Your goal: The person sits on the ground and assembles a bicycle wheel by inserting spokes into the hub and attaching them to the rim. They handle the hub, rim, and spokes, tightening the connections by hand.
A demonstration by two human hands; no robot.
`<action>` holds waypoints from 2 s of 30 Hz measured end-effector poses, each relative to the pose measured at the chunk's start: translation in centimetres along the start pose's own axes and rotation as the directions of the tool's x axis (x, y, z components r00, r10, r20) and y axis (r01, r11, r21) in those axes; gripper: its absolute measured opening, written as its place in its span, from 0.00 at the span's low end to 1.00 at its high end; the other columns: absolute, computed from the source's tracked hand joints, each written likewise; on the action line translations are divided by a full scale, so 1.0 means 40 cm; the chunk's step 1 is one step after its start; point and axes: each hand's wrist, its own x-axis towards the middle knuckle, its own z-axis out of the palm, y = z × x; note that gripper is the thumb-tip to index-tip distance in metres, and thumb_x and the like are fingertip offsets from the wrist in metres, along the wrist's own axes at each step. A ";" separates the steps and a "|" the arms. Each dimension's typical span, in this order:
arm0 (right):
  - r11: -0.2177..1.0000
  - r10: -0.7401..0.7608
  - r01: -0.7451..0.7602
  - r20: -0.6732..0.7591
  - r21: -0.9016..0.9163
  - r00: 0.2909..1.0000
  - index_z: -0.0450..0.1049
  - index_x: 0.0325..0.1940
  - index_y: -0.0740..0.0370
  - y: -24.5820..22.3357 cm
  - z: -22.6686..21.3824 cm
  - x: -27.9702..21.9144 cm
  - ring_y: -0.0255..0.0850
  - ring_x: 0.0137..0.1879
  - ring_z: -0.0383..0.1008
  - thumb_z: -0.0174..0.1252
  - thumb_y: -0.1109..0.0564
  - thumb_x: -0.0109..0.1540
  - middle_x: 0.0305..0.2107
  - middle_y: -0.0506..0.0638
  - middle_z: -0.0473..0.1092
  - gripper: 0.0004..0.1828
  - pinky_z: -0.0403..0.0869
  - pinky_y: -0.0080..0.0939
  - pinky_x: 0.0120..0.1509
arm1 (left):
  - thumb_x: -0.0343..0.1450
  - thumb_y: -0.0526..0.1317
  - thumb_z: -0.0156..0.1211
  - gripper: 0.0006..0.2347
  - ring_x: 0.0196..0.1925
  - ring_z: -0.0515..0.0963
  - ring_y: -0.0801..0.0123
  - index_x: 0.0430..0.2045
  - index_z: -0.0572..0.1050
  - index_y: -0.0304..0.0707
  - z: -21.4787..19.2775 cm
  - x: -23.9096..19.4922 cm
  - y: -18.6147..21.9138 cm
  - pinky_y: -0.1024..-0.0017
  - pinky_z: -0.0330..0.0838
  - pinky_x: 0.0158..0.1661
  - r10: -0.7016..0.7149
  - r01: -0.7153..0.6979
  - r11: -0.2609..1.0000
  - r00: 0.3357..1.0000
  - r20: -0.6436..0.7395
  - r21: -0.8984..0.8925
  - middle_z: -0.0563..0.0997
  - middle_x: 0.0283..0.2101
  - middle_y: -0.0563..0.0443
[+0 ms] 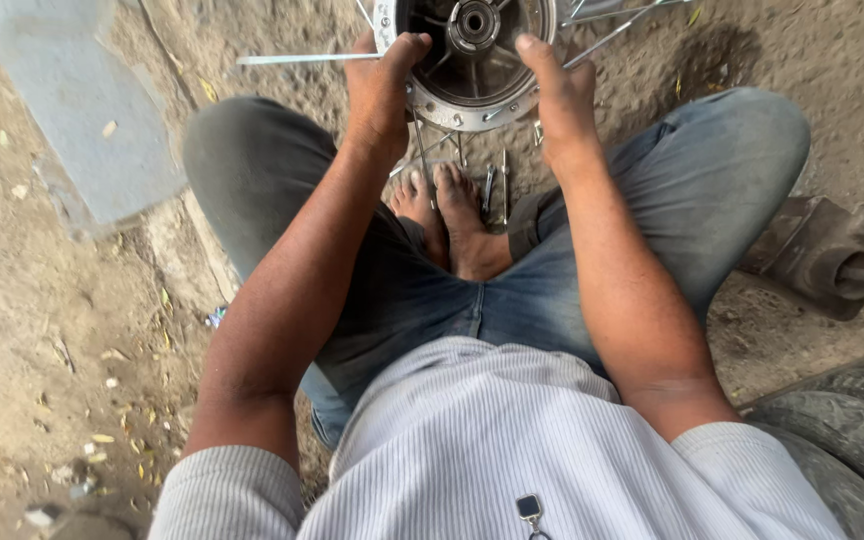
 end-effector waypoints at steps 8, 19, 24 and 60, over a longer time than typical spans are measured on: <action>0.993 -0.042 0.018 -0.199 -0.118 0.979 0.72 0.38 0.56 -0.036 -0.004 0.026 0.32 0.30 0.76 0.62 0.37 0.63 0.30 0.48 0.73 0.21 0.75 0.33 0.30 | 0.65 0.36 0.65 0.19 0.40 0.82 0.61 0.47 0.68 0.26 0.026 0.071 0.004 0.60 0.81 0.40 0.079 -0.095 0.988 0.988 -0.133 -0.123 0.79 0.39 0.41; 0.987 -0.161 0.150 -0.259 -0.062 0.952 0.71 0.48 0.58 0.000 0.016 0.058 0.28 0.29 0.73 0.63 0.53 0.66 0.32 0.47 0.74 0.11 0.73 0.28 0.27 | 0.64 0.38 0.68 0.22 0.39 0.73 0.64 0.45 0.67 0.21 -0.041 0.051 -0.030 0.65 0.74 0.34 -0.003 0.061 0.985 0.941 -0.338 0.162 0.72 0.38 0.42; 0.990 0.144 -0.141 -0.301 0.031 0.943 0.76 0.44 0.56 -0.009 -0.012 0.070 0.27 0.22 0.68 0.63 0.50 0.64 0.26 0.44 0.72 0.10 0.65 0.26 0.20 | 0.62 0.39 0.67 0.25 0.43 0.80 0.61 0.48 0.63 0.25 -0.004 0.046 -0.016 0.64 0.81 0.38 0.024 0.012 0.990 0.966 -0.258 0.139 0.75 0.39 0.41; 0.426 -0.722 0.809 0.386 -0.405 0.574 0.81 0.47 0.63 -0.123 0.100 -0.029 0.39 0.41 0.78 0.67 0.63 0.67 0.36 0.51 0.76 0.05 0.79 0.33 0.43 | 0.62 0.39 0.68 0.20 0.36 0.80 0.63 0.40 0.68 0.23 -0.008 0.022 0.017 0.64 0.78 0.36 -0.060 0.087 0.992 0.959 -0.276 0.086 0.75 0.35 0.41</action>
